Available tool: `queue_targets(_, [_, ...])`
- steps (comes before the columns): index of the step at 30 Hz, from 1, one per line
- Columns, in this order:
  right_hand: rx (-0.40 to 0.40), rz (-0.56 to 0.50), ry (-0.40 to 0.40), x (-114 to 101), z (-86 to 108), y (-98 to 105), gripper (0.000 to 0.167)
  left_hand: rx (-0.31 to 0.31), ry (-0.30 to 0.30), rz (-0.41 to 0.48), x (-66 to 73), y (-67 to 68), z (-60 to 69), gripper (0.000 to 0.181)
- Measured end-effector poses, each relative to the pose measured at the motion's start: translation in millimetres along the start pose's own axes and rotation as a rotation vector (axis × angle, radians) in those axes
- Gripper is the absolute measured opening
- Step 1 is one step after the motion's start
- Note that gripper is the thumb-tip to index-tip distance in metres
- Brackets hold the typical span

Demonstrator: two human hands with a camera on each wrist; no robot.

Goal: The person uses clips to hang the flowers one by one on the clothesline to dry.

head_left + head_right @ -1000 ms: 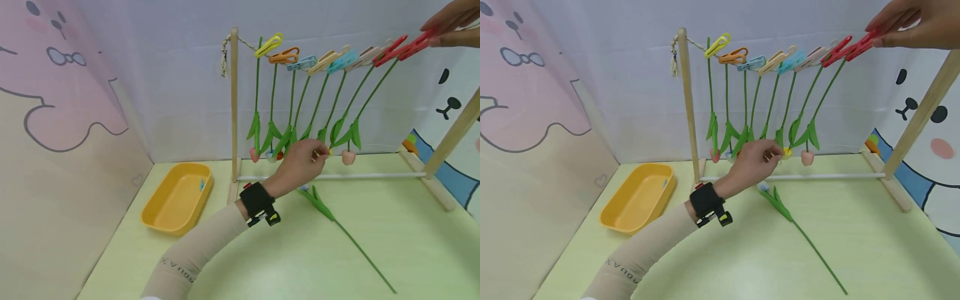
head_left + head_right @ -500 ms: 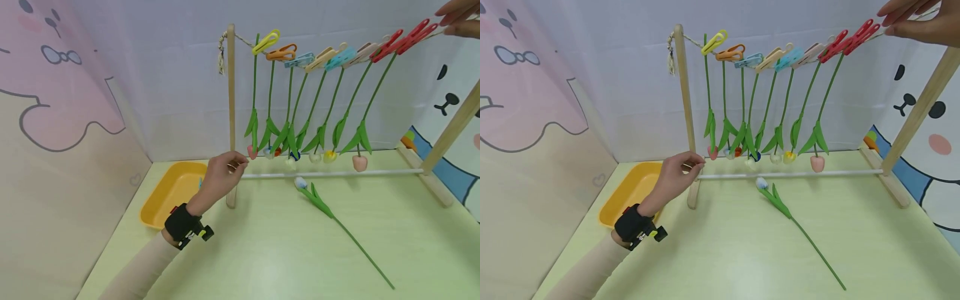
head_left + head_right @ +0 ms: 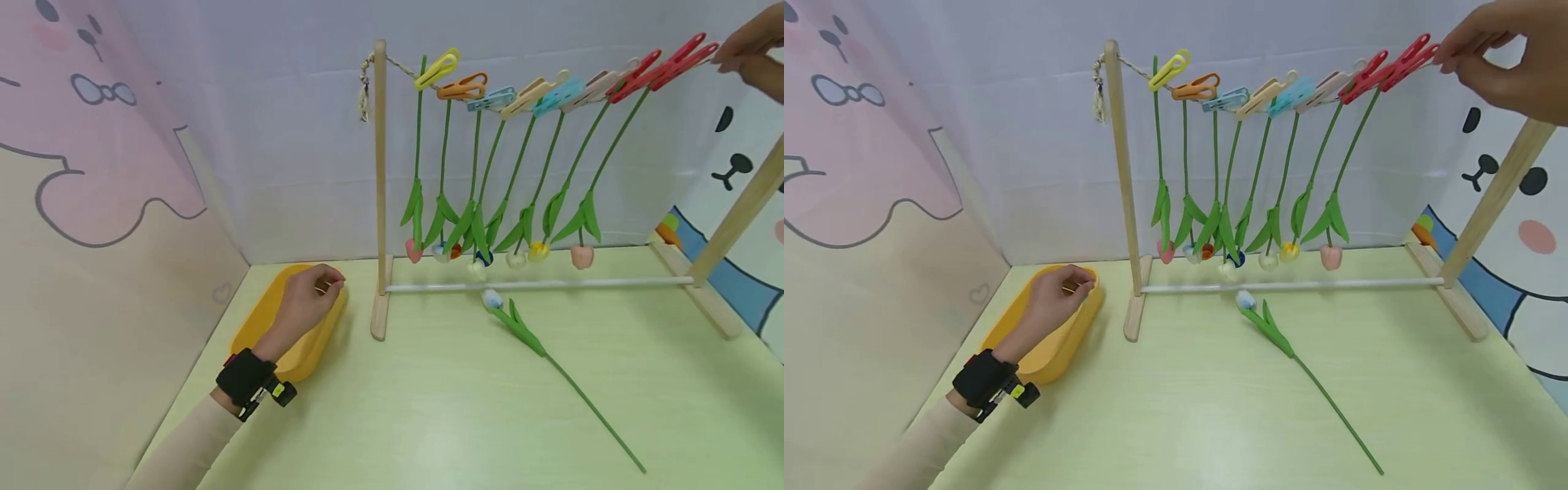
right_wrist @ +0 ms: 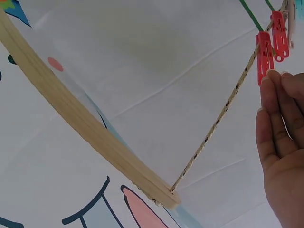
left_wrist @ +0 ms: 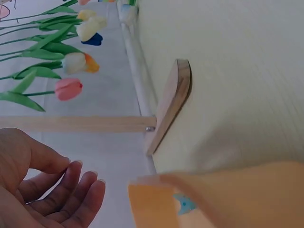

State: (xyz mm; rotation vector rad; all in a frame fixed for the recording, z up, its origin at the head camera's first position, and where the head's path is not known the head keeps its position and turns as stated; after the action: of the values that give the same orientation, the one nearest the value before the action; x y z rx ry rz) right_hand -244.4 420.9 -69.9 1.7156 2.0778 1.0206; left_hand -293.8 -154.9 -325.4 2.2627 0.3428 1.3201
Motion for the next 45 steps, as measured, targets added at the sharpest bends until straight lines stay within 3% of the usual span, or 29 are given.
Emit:
queue_targets(3, [-0.090,0.048,0.055,-19.0,7.6,-1.3,0.019,0.016,-0.009,-0.011,-4.6,11.1,-5.6,0.007])
queue_targets(7, [-0.121,0.011,0.099,-54.3,18.7,0.6,0.027,0.022,0.018,-0.046,-11.0,22.0,-13.5,0.008])
queue_targets(10, [-0.124,-0.017,0.106,-78.1,27.8,-0.1,0.035,-0.005,0.064,-0.081,-21.3,24.7,-18.1,0.006])
queue_targets(14, [-0.195,0.047,0.137,-99.9,37.5,-5.8,0.036,-0.048,0.082,-0.113,-34.2,25.4,-22.9,0.005])
queue_targets(20, [-0.144,0.057,0.237,-128.2,56.2,-13.5,0.038,-0.078,0.038,-0.175,-47.5,26.0,-32.0,0.005])
queue_targets(27, [-0.162,-0.006,0.255,-154.8,66.5,-31.1,0.037,-0.241,0.156,-0.272,-71.0,15.8,-36.1,0.014])
queue_targets(32, [-0.139,-0.083,0.298,-169.9,73.5,-41.8,0.037,-0.346,0.199,-0.366,-79.4,5.7,-33.3,0.021])
queue_targets(35, [-0.143,-0.130,0.307,-177.0,78.5,-48.0,0.031,-0.374,0.196,-0.370,-83.0,1.7,-33.9,0.019])
queue_targets(38, [-0.128,-0.190,0.308,-183.4,82.9,-54.2,0.010,-0.388,0.198,-0.362,-86.6,-0.4,-34.7,0.017])
queue_targets(42, [-0.108,-0.264,0.299,-192.2,88.1,-61.9,0.054,-0.408,0.242,-0.357,-92.5,-1.3,-34.2,0.019])
queue_targets(45, [-0.116,-0.295,0.295,-198.9,92.3,-67.9,0.062,-0.424,0.291,-0.350,-96.1,-1.6,-33.5,0.020])
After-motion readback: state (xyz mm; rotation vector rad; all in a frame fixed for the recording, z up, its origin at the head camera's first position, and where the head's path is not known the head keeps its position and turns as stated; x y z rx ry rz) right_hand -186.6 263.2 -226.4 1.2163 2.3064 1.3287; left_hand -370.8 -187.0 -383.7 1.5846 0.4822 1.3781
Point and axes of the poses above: each hand's wrist, its own z-axis away from the middle knuckle, its own y-axis out of the back of the hand, x = y × z, the point moved 7 cm from there along -z, towards the middle knuckle, and after that the axes turned 15 degrees about z, right-handed, at the moved point
